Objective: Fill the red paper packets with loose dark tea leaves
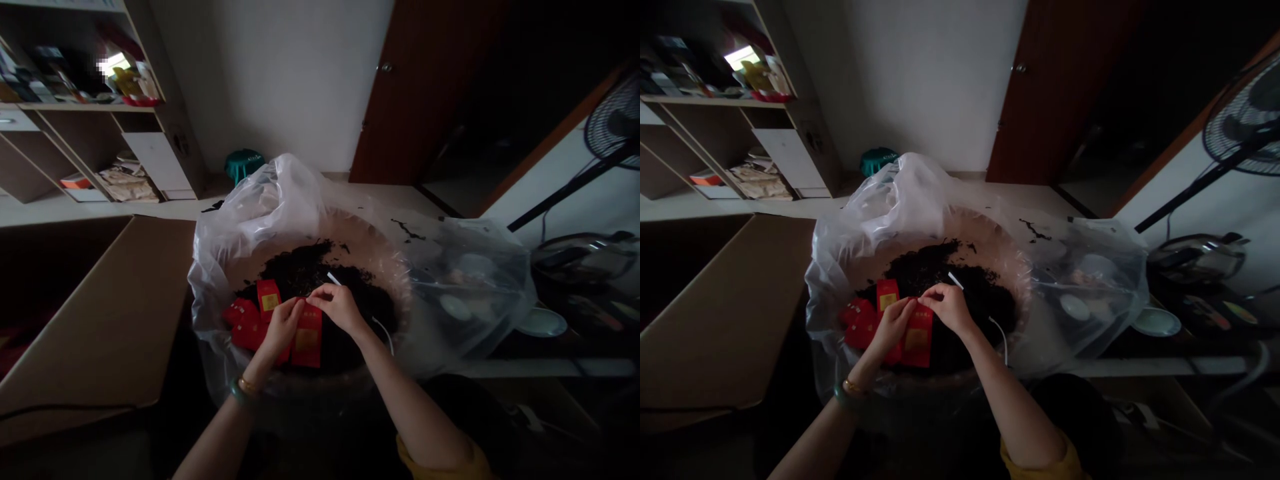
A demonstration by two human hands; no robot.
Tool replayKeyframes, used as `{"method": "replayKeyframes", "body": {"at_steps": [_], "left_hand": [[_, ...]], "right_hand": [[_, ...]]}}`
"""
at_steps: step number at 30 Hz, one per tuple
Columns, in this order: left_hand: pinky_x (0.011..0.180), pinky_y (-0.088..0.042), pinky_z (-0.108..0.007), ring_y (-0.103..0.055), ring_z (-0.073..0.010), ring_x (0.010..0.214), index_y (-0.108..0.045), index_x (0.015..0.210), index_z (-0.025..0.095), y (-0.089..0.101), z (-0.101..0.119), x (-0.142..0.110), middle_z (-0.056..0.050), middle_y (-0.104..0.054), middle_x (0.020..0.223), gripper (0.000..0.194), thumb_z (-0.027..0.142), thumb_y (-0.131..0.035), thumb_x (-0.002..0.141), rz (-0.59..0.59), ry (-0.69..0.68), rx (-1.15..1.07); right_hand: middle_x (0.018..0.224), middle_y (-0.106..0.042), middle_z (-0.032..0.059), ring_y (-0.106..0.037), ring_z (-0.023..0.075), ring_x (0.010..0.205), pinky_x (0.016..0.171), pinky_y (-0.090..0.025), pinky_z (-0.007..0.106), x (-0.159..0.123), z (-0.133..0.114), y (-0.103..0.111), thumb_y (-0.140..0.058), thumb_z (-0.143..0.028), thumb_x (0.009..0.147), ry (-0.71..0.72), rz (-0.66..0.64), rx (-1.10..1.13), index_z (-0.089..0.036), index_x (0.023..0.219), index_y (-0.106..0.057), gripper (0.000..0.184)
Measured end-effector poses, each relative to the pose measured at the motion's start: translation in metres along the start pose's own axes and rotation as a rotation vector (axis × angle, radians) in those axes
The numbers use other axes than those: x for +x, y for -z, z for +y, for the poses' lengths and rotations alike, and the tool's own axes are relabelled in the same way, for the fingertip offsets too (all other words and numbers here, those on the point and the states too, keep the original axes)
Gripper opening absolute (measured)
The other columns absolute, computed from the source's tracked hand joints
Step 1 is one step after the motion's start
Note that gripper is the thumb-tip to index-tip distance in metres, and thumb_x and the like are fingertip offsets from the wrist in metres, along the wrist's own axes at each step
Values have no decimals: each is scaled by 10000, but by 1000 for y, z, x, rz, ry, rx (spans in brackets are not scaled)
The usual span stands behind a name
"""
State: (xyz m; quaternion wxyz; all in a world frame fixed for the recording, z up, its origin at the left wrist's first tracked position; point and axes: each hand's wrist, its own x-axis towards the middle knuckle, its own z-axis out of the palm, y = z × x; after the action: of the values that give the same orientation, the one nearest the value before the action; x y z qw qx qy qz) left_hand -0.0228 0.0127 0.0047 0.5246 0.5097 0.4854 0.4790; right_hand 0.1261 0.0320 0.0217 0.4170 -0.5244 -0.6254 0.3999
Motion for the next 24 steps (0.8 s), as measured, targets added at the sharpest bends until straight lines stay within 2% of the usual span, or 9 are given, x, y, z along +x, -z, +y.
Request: {"method": "replayKeyframes", "body": {"at_steps": [2,5,8,11,13,15,17,20,24], "left_hand": [[535,-407,-198,-529,-104,579,-632,703,132,0,0,-3,14,-616,628,388,508,-717,655,-31,125,-160],[600,-490,-238,-632,-148,629,-658,837,124,-1,0,-7,-35,-699,735,438,443,-809,576,-169,319,-368],[602,-525,-271,-671,-182,607,-667,817,109,-3,-1,-9,-58,-714,701,462,374,-871,498,-246,401,-430],[596,-537,-271,-690,-195,618,-691,831,107,-5,-1,-8,-71,-732,750,497,365,-891,457,-191,390,-443],[615,-547,-278,-702,-204,655,-707,854,110,-5,0,-7,-88,-743,836,510,374,-890,458,-158,378,-446],[627,-550,-279,-710,-215,691,-715,859,114,-4,2,-7,-99,-744,882,504,375,-889,464,-139,364,-450],[634,-549,-277,-714,-228,718,-719,861,112,-3,5,-8,-105,-744,872,494,376,-884,477,-144,344,-445],[633,-545,-274,-717,-241,734,-720,875,105,-3,9,-9,-103,-742,826,505,390,-878,489,-170,320,-424],[639,-539,-270,-716,-238,733,-721,865,109,0,12,-9,-102,-742,841,505,392,-879,479,-166,316,-395]], "right_hand": [[713,-702,13,-638,155,686,676,-482,257,-1,-2,-1,-700,-256,720,73,21,-53,-182,684,-699,83],[708,-682,8,-619,142,657,636,-472,244,-2,-2,-4,-702,-244,732,138,32,-134,-193,687,-709,68],[682,-672,5,-616,148,654,638,-476,250,1,4,0,-707,-266,744,156,37,-216,-209,683,-715,83],[831,-708,41,-639,190,792,755,-488,299,7,18,14,-672,-303,788,154,117,-400,-219,865,-729,128],[1008,-696,100,-622,246,945,852,-465,355,10,28,26,-694,-319,771,85,185,-640,-196,1096,-673,347],[1099,-664,160,-592,295,1035,885,-443,390,10,37,34,-712,-341,755,-38,146,-871,-142,1242,-582,542],[1123,-648,179,-584,304,1056,880,-441,385,10,45,36,-687,-353,774,-136,64,-1006,-116,1285,-538,583],[1104,-645,149,-606,265,1010,853,-451,338,10,54,34,-645,-336,789,-174,14,-1017,-137,1229,-578,487],[1032,-647,110,-627,233,929,834,-476,323,14,62,43,-671,-275,721,-94,79,-787,-152,1104,-650,402]]}}
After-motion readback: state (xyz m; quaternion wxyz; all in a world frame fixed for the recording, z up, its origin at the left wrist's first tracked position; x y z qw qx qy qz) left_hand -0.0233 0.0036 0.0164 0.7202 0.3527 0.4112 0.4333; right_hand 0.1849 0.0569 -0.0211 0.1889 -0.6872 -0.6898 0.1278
